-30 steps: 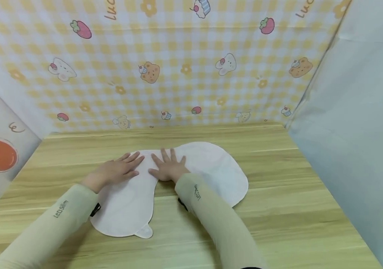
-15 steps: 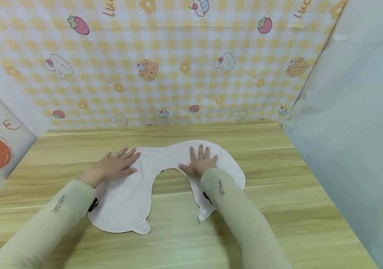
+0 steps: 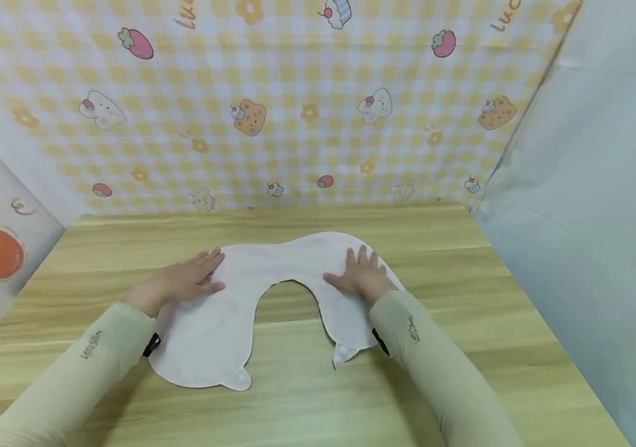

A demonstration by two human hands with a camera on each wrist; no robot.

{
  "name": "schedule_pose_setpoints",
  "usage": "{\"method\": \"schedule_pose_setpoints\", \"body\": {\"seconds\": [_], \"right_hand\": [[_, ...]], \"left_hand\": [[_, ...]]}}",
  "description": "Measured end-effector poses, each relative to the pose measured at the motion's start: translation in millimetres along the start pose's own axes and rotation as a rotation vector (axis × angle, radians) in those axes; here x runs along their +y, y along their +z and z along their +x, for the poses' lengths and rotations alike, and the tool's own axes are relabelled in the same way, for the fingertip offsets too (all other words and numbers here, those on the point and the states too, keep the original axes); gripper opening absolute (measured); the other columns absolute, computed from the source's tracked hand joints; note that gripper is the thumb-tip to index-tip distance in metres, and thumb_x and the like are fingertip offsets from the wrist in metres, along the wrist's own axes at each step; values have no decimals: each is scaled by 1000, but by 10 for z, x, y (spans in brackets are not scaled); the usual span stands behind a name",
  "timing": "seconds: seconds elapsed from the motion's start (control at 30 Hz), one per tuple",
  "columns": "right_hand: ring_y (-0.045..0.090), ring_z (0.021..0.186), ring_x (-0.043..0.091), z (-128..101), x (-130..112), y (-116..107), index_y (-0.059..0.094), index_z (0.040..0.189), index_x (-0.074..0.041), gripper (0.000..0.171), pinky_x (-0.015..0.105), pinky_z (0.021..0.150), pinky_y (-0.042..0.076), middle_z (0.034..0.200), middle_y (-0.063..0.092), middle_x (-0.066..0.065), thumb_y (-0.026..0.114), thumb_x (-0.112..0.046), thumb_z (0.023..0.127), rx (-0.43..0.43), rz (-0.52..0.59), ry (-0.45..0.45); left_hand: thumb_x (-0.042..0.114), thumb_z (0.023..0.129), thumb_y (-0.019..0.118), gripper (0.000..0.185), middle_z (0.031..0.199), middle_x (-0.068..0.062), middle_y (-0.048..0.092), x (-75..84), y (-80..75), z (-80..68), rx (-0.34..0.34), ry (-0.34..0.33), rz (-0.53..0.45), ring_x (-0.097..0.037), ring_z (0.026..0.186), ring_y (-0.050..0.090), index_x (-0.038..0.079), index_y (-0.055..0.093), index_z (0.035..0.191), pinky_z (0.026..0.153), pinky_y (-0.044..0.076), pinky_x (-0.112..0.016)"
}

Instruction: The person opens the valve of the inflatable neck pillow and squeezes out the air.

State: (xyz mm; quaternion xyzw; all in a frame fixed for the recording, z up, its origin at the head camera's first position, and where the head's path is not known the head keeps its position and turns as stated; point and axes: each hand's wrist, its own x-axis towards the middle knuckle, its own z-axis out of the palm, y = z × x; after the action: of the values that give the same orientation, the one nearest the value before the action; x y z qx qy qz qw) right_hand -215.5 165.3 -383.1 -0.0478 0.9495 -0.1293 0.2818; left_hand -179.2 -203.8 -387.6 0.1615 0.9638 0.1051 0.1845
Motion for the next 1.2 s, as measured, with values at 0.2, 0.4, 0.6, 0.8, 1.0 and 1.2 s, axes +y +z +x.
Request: {"method": "schedule_pose_setpoints", "body": {"seconds": [0.2,0.4,0.6,0.8,1.0,1.2], "right_hand": [[-15,148,54,-111,207,-13,-3,156,6,94,70,118,1,160,-16,33,34,-60,101,10,73,-71],[-22,145,54,-238,496,4,-5,155,6,86,73,114,-6,161,-20,30,23,-58,104,-18,134,-200],[-23,144,56,-359,725,27,-4,157,1,84,84,103,-9,163,-18,26,21,-58,104,-7,145,-206],[-16,145,58,-430,945,26,6,157,3,84,88,98,-5,162,-8,31,28,-58,104,81,62,-211],[-7,148,56,-463,1027,-15,17,159,-6,76,86,101,1,164,1,28,36,-55,104,229,48,-296],[5,150,52,-443,850,102,28,157,-10,63,78,110,8,165,14,22,46,-39,105,254,98,-560]], "left_hand": [[49,101,49,81,167,-16,9,-4,-24,-77,17,-38,-8,-43,152,10,3,15,159,111,18,-76],[50,101,49,82,166,-19,12,-106,13,-255,51,-77,-8,-49,150,11,1,17,158,110,19,-76],[53,100,49,84,164,-22,15,-265,51,-486,50,-133,0,-53,148,11,0,20,157,108,16,-80],[49,99,53,80,163,-22,22,-307,22,-722,73,-143,118,-51,148,14,0,25,156,107,18,-80],[32,98,61,63,161,-13,34,-2,74,-847,233,61,276,-44,147,30,7,39,152,105,33,-74],[42,98,57,65,162,-9,33,195,325,-927,211,140,224,-39,147,33,13,38,153,104,33,-75]]}}
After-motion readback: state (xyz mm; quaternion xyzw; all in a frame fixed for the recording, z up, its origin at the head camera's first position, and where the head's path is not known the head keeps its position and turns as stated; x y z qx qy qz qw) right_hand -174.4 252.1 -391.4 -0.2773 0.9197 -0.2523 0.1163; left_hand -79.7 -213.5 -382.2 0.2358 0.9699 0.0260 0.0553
